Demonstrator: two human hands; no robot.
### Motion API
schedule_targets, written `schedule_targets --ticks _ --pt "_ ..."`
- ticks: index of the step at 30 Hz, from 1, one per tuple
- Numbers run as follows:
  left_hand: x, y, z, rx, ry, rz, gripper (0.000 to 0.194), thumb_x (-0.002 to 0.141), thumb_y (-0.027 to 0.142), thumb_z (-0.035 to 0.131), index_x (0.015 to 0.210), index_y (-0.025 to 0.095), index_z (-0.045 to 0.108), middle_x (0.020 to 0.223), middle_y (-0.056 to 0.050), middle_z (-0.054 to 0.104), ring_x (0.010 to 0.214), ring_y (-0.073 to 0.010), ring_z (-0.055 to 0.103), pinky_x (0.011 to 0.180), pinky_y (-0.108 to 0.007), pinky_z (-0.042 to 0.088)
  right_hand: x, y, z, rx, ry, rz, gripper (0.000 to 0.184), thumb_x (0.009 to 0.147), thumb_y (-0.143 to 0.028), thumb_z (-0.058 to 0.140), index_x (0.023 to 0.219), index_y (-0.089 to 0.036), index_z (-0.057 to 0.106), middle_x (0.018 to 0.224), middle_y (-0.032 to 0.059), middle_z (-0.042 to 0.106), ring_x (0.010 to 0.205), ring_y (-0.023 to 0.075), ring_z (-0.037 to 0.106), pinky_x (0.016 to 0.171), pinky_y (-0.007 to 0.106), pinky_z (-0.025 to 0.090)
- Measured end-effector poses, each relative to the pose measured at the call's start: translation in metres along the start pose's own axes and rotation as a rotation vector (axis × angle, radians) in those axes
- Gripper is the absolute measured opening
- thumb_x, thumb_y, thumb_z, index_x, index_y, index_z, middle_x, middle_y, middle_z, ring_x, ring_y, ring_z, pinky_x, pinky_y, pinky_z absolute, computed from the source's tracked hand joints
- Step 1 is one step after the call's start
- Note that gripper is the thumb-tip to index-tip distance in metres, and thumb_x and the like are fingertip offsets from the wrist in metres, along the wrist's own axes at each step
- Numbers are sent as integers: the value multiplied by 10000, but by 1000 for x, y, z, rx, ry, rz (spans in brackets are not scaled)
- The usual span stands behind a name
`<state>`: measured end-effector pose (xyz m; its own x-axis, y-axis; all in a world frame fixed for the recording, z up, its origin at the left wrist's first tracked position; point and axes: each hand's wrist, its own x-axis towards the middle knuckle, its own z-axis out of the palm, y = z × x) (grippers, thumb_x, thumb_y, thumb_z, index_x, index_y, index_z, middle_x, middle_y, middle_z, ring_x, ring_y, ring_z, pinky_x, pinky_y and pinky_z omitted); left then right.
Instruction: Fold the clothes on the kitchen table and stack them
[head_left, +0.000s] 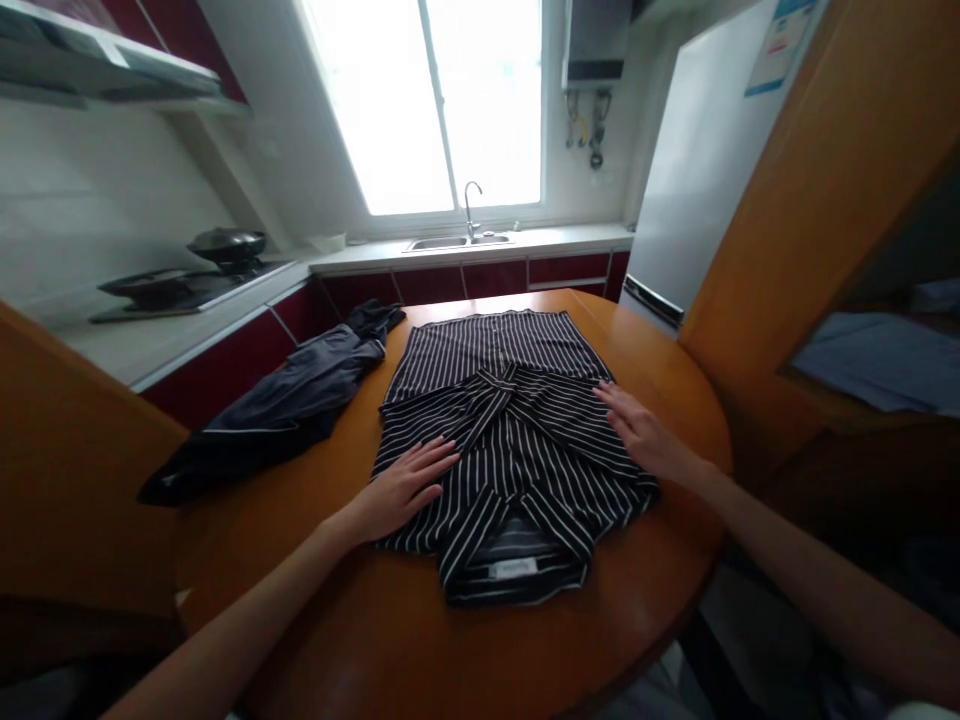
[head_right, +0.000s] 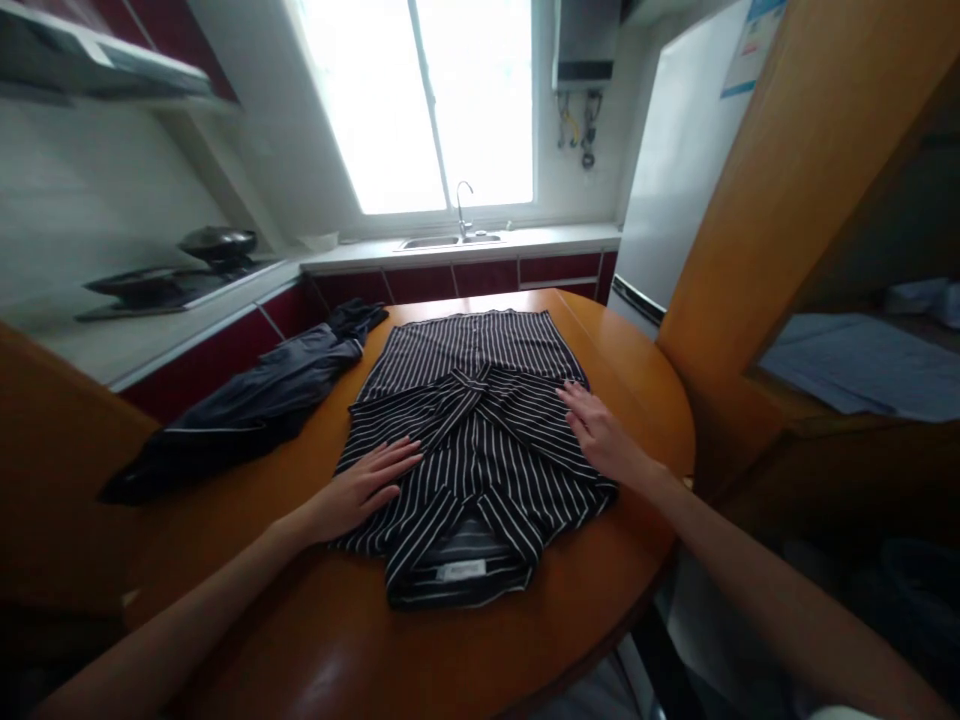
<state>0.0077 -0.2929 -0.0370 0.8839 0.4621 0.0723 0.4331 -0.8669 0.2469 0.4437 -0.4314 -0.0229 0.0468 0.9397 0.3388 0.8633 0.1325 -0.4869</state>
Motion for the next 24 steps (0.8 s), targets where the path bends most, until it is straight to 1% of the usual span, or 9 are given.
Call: schedule_targets --ticks 4,8,10,12,14,16,18,20,24 --pt "-5 2 2 35 -40 -3 532 1060 487 372 1580 397 303 1657 41 252 1548 -258 185 1249 -526 179 -43 12 23 -187 -197 -44 563 1050 -468 315 1570 -260 378 1664 49 247 1551 233 155 1250 530 165" --pt "-20 10 -2 -46 -9 -46 543 1060 465 355 1589 353 314 1657 15 277 1539 -254 228 1255 -494 194 -56 20 27 -244 -243 -51 566 1044 -495 341 1576 -304 355 1664 39 237 1551 235 146 1249 545 157" --pt "-32 12 -6 -112 111 -132 518 1055 442 354 1550 299 411 1604 -33 400 1483 -249 359 1234 -455 280 -58 23 27 -222 -210 -57 562 1045 -489 334 1577 -309 352 1658 45 255 1547 237 170 1245 555 165" --pt "-48 15 -9 -152 289 -271 455 1034 431 392 1405 237 568 1434 -88 576 1332 -254 535 1150 -430 409 -60 26 27 -191 -148 -62 560 1047 -484 320 1568 -287 375 1646 68 296 1538 253 210 1231 585 186" --pt "-65 19 -11 -149 459 -439 349 992 426 453 1151 199 665 1150 -92 692 1075 -244 657 972 -388 527 -61 29 28 -158 -65 -70 555 1048 -479 309 1544 -257 422 1625 94 348 1524 277 255 1212 615 216" --pt "-81 26 -13 -132 547 -583 263 946 413 504 935 194 650 904 -56 688 830 -213 660 770 -328 543 -57 28 27 -120 9 -93 543 1048 -467 317 1517 -235 463 1607 110 386 1513 289 286 1204 616 242" --pt "-93 37 -12 -130 549 -672 225 906 400 553 828 198 613 768 -23 640 691 -185 612 655 -293 494 -48 18 26 -77 37 -145 526 1048 -449 340 1502 -225 482 1602 110 397 1510 290 296 1208 601 256" --pt "-99 49 -8 -141 509 -700 204 879 381 597 790 198 599 731 -9 613 660 -175 587 631 -283 460 -32 -2 25 -35 18 -222 507 1048 -426 363 1500 -231 485 1606 97 392 1512 285 291 1214 586 261" --pt "-98 66 1 -113 458 -720 149 852 313 636 770 196 595 754 -10 604 693 -176 579 654 -282 433 10 -63 38 32 -77 -404 482 1052 -378 381 1508 -252 477 1608 78 392 1518 271 276 1218 572 266"
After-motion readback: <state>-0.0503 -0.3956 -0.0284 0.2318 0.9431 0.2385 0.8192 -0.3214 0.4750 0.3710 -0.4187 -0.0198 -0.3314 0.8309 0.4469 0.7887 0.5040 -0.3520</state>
